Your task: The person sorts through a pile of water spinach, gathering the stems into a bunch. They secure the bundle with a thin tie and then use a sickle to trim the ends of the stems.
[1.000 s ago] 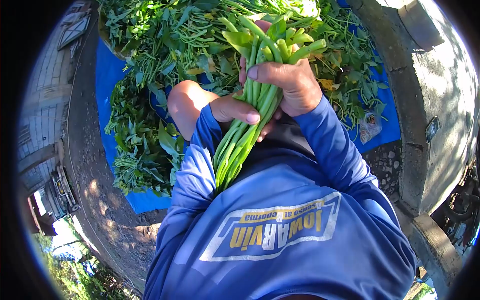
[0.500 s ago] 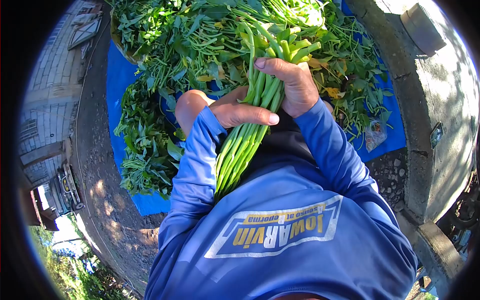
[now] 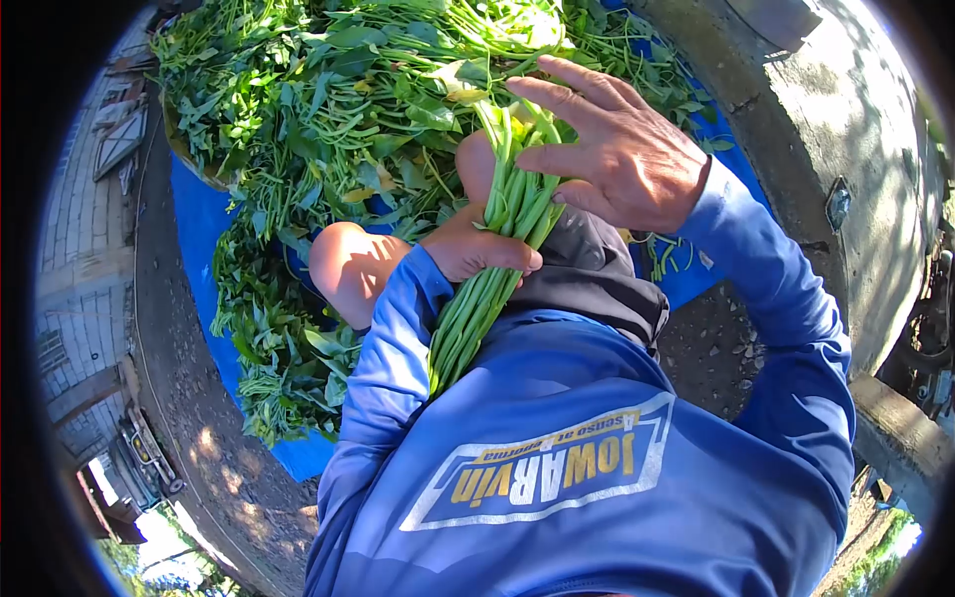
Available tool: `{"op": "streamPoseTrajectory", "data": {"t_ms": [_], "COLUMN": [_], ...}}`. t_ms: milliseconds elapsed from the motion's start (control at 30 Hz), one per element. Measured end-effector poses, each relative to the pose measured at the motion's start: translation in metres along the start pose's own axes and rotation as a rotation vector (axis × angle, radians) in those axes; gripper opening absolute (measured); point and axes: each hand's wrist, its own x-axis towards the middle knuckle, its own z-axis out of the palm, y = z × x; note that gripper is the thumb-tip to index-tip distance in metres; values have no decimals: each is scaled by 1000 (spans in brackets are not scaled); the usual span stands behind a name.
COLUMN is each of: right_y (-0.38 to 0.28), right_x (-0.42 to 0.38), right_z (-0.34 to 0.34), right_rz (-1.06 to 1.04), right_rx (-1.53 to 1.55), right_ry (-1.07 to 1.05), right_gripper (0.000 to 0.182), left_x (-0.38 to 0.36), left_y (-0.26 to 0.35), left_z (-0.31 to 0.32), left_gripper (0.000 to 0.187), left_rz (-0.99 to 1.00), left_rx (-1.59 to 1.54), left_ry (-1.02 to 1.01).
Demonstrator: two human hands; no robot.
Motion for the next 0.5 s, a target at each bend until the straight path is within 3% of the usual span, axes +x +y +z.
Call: {"op": "streamPoseTrajectory", "data": {"t_ms": [133, 200, 233, 333, 367, 467, 500], "right_y": [9, 11, 18, 27, 32, 7, 2], "right_x": [0, -7, -13, -16, -21, -24, -34], "right_z": [9, 8, 17, 39, 50, 34, 24], "right_rz": [-9, 41, 88, 368, 355, 685, 824], "right_rx": [12, 67, 148, 540, 465, 1062, 1055], "right_ry": [-20, -15, -46, -148, -38, 614, 602], "right_gripper": [33, 30, 26, 35, 44, 48, 48], "left_x": [3, -1, 0, 10, 10, -1, -9], "left_y": [-11, -5, -3, -15, -14, -9, -8], "left_z": [2, -1, -1, 18, 16, -11, -21], "left_gripper": [40, 45, 48, 50, 46, 44, 46], "left_rz": [176, 78, 31, 212, 189, 130, 96], "left_rx": [-85, -25, 9, 16, 16, 2, -21], "left_ry": [-17, -75, -111, -86, -78, -41, -1]}}
